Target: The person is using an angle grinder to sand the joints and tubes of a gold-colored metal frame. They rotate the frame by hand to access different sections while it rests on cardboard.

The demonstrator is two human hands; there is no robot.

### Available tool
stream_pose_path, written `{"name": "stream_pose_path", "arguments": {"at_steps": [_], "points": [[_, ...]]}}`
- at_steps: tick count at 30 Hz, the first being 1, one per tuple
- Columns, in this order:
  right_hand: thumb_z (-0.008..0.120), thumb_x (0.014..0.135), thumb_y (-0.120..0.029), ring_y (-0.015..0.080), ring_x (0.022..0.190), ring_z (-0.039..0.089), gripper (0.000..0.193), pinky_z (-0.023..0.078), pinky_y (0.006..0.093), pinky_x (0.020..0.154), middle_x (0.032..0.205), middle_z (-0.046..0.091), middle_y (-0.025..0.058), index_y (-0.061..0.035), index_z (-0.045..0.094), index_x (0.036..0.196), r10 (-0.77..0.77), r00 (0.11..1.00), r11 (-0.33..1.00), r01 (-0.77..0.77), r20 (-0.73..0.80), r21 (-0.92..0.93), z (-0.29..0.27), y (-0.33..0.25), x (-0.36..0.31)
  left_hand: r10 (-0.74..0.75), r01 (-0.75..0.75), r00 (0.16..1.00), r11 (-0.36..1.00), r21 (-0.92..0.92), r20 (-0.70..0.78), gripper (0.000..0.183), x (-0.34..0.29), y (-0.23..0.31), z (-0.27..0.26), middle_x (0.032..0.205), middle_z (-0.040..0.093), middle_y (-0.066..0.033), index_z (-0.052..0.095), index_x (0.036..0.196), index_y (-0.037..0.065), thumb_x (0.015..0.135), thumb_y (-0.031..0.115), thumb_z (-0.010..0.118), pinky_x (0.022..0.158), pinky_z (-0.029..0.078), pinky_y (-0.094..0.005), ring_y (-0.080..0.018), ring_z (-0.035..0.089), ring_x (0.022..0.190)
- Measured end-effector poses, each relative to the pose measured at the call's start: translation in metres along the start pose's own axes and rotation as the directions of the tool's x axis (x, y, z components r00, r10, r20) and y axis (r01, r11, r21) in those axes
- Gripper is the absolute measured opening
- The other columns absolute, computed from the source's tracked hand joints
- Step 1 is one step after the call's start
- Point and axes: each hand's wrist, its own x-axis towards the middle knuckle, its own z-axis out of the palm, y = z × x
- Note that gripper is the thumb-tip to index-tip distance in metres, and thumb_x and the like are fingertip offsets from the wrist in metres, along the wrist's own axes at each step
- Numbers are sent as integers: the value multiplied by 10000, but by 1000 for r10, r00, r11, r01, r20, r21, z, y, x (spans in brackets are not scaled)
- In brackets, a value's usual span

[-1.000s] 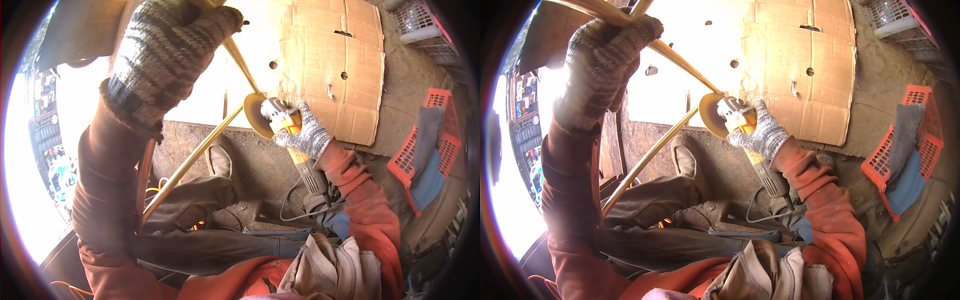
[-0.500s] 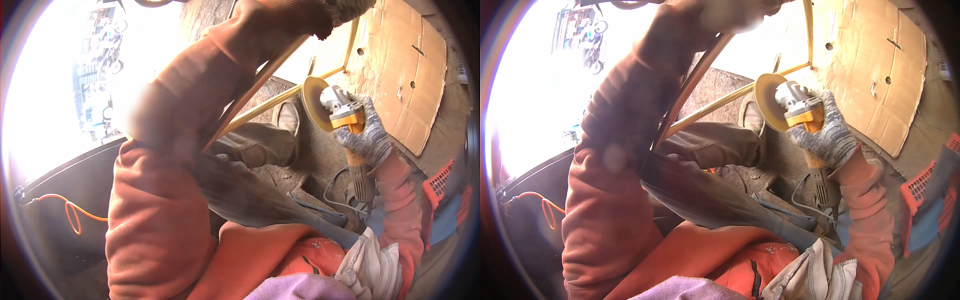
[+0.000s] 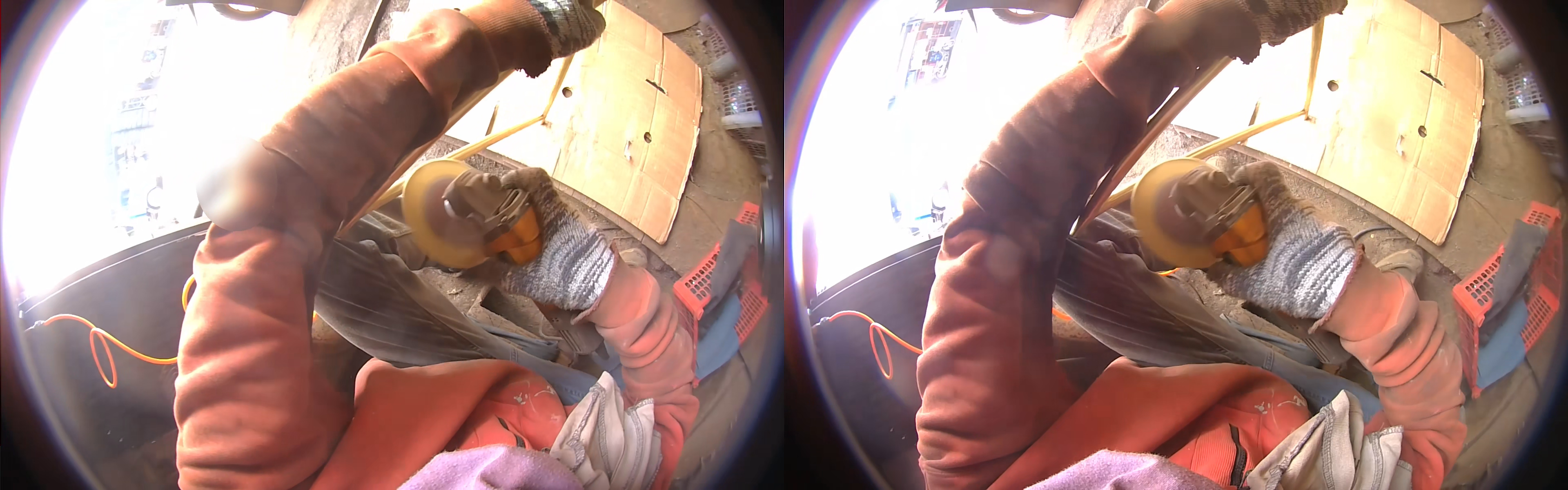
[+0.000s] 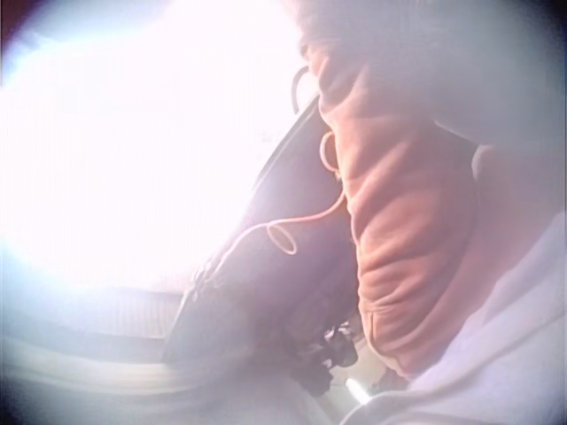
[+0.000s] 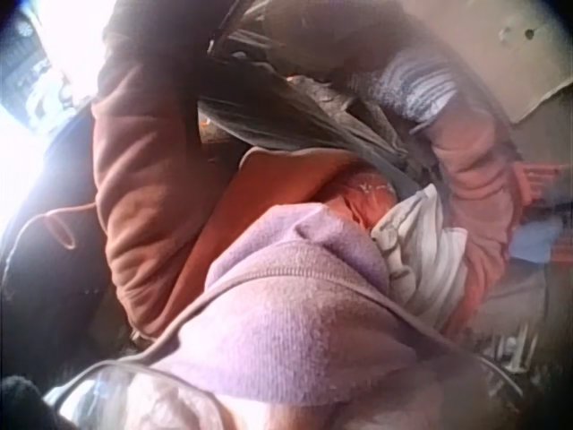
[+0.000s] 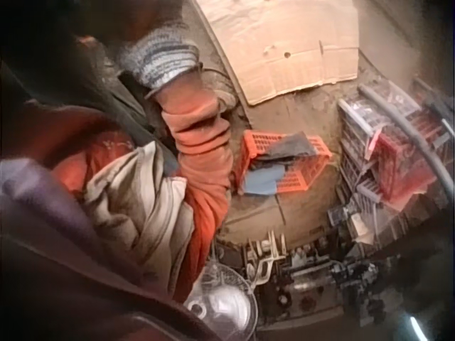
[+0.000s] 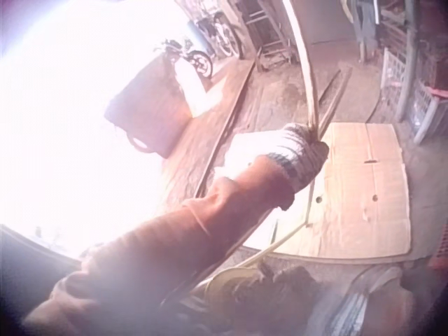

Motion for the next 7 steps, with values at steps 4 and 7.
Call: {"name": "stream_pose_path", "arguments": {"at_steps": [4,7], "points": [[495,956,-494,288,1428,318,691,208,482,1175,1529,390,109,-130,323,1518,4,987,855,-88,163,512,-36,-3,5,30,-30,999,999,-14,12,228,-32,12,-21,721,675,-133,688,1002,24,885,184,575,628,511,-426,-282,659,677],[574,915,-471,258,1410,347,693,183,468,1184,1527,395,90,-146,369,1492,-87,996,984,84,-9,-157,-19,13,0,62,-62,998,973,223,7,244,-77,67,-53,767,707,-133,696,1037,56,895,214,576,635,525,-466,-332,676,682]]}}
